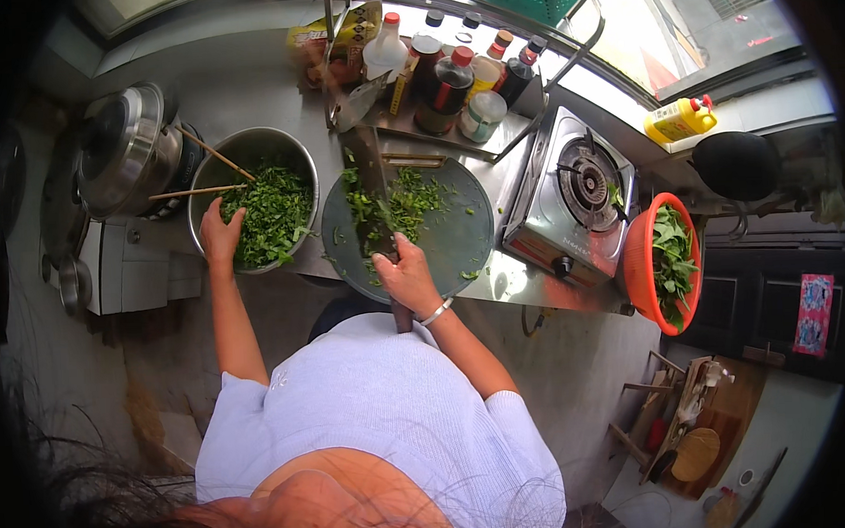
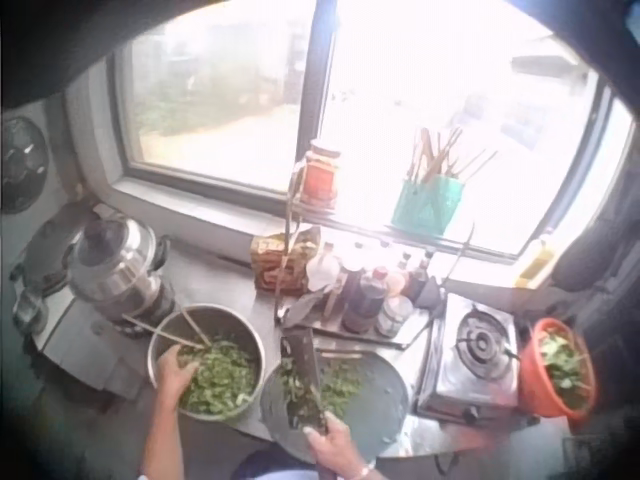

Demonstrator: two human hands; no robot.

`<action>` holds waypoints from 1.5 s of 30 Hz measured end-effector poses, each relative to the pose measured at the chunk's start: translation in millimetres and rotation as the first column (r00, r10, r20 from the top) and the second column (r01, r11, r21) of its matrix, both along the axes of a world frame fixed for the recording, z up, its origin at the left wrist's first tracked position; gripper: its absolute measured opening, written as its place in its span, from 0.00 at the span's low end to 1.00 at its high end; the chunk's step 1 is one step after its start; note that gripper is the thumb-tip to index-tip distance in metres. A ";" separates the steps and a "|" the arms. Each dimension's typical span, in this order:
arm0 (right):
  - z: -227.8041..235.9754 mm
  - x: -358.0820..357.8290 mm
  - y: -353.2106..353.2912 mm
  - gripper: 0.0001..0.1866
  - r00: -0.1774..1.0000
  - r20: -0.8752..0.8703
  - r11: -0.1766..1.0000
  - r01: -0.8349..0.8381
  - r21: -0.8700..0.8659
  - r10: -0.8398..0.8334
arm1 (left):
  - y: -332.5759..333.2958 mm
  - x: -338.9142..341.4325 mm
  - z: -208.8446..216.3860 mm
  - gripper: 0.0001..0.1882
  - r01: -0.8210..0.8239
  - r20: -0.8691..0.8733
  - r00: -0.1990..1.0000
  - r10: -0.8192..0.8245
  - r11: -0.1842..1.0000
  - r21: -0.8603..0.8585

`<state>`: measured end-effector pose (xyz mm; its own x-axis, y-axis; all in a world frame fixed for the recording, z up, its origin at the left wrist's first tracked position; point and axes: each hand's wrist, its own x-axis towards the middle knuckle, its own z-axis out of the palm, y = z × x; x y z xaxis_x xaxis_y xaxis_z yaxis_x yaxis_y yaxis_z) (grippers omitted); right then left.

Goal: The person chops leafy green vegetables on a cutting board using a knife, then transfers the chopped greens into a metal bowl. The person repeats this process with additional greens from a red colander.

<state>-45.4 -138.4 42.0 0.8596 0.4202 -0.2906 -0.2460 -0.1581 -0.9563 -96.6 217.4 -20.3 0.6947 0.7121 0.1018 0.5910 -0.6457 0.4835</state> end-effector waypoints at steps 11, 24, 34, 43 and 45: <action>-66.6 28.3 -144.9 0.08 0.836 0.502 0.599 0.289 -0.746 0.222 | -189.7 14.2 49.4 0.13 0.566 0.492 0.678 -0.546 0.815 0.125; -81.3 31.9 -127.4 0.07 0.771 0.435 0.573 0.112 -0.812 0.465 | -249.2 130.3 -73.7 0.37 0.749 0.009 0.661 -0.750 0.661 0.051; -60.7 23.9 -158.6 0.09 0.858 0.397 0.694 0.069 -0.717 0.325 | -234.8 52.5 -31.6 0.31 0.750 0.279 0.595 -0.754 0.646 0.146; -78.2 16.4 -135.6 0.09 0.789 0.448 0.649 0.083 -0.757 0.421 | -214.9 82.2 -79.3 0.41 0.571 0.055 0.806 -0.590 0.798 0.193; -79.1 6.6 -133.9 0.10 0.798 0.438 0.691 0.037 -0.722 0.415 | -226.0 72.0 -77.8 0.41 0.678 0.143 0.719 -0.680 0.732 0.067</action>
<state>-38.8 -272.3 -37.2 0.8761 0.4750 -0.0829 0.3738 -0.7776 -0.5056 -24.6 -8.6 -98.1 0.9674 0.0536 0.2475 -0.0855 -0.8507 0.5186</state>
